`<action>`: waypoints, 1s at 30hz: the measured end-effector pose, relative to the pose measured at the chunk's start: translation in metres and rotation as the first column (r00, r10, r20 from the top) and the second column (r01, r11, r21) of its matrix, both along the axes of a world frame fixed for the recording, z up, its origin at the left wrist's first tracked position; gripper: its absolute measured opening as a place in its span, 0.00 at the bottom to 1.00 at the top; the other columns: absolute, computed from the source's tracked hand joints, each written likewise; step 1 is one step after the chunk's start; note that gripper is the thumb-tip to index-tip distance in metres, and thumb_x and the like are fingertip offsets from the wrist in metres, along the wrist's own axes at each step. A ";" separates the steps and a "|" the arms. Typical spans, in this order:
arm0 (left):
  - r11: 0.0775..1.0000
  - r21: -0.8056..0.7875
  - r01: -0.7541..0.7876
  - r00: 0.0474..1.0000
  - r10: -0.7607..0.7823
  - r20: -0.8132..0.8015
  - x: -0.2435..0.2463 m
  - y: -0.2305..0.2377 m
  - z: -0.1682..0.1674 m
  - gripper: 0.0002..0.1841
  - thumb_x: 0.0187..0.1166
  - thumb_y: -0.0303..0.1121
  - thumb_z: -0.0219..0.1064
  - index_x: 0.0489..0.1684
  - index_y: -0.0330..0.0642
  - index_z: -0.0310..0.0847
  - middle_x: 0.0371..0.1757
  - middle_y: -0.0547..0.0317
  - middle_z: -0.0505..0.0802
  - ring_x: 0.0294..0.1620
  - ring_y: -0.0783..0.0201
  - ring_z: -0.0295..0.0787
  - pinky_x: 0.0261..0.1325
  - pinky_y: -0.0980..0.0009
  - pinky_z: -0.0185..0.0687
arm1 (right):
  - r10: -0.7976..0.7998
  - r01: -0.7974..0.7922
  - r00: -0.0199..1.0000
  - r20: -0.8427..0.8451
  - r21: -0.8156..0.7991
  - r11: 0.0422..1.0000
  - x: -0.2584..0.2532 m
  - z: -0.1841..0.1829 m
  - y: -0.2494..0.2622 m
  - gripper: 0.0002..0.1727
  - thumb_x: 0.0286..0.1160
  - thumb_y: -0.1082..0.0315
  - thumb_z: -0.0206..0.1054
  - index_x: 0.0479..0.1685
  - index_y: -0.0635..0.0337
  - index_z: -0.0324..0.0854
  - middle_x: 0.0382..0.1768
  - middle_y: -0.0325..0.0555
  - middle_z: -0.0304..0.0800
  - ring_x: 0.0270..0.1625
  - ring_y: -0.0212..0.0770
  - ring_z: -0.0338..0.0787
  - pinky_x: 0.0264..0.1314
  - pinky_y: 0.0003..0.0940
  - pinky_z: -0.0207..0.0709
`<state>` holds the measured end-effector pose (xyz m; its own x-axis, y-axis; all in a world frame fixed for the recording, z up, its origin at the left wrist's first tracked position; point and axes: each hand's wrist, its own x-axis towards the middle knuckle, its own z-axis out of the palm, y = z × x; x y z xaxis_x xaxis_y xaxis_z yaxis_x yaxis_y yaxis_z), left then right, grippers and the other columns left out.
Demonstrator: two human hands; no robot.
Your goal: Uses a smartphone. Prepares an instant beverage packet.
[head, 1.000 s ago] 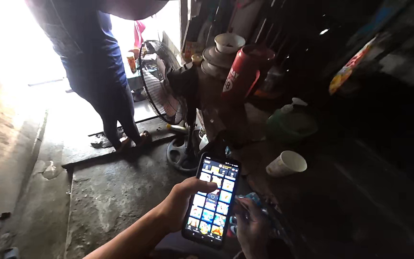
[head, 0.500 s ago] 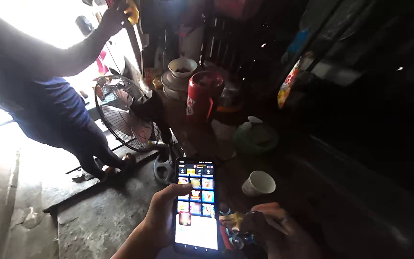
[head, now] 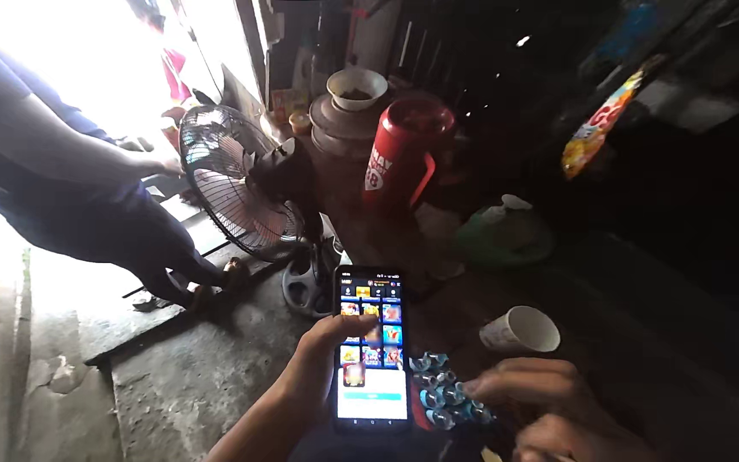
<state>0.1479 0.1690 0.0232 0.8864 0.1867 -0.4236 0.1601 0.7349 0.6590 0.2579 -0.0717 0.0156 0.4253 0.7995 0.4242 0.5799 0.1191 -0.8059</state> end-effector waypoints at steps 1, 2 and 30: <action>1.000 0.028 0.007 1.000 -0.006 -0.003 -0.002 0.007 0.003 0.16 0.76 0.45 0.63 0.51 0.45 0.87 0.43 0.50 0.95 0.43 0.62 0.95 0.48 0.64 0.92 | 0.043 -0.043 0.999 0.014 -0.009 0.999 -0.005 0.007 0.008 0.17 0.86 0.54 0.58 0.26 0.47 0.79 0.62 0.33 0.89 0.74 0.37 0.78 0.79 0.38 0.67; 0.999 0.052 0.004 1.000 -0.003 -0.010 -0.004 0.014 0.006 0.15 0.76 0.45 0.63 0.50 0.47 0.88 0.43 0.51 0.95 0.42 0.63 0.95 0.46 0.65 0.92 | 0.078 -0.078 0.997 0.010 -0.023 0.997 -0.012 0.013 0.017 0.18 0.85 0.54 0.59 0.24 0.49 0.79 0.63 0.35 0.90 0.76 0.38 0.77 0.82 0.40 0.63; 0.994 -0.088 -0.070 0.995 0.076 0.064 0.015 0.052 -0.003 0.13 0.75 0.41 0.63 0.46 0.45 0.90 0.41 0.50 0.96 0.42 0.64 0.96 0.46 0.66 0.93 | -0.300 0.336 0.896 -0.329 0.058 0.940 -0.007 -0.007 0.039 0.12 0.92 0.50 0.52 0.53 0.38 0.81 0.47 0.35 0.94 0.49 0.41 0.95 0.54 0.40 0.92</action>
<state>0.1625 0.2215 0.0204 0.8987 0.2178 -0.3806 0.0612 0.7972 0.6006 0.2514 -0.0326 0.0081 0.7733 0.5549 0.3069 0.3247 0.0692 -0.9433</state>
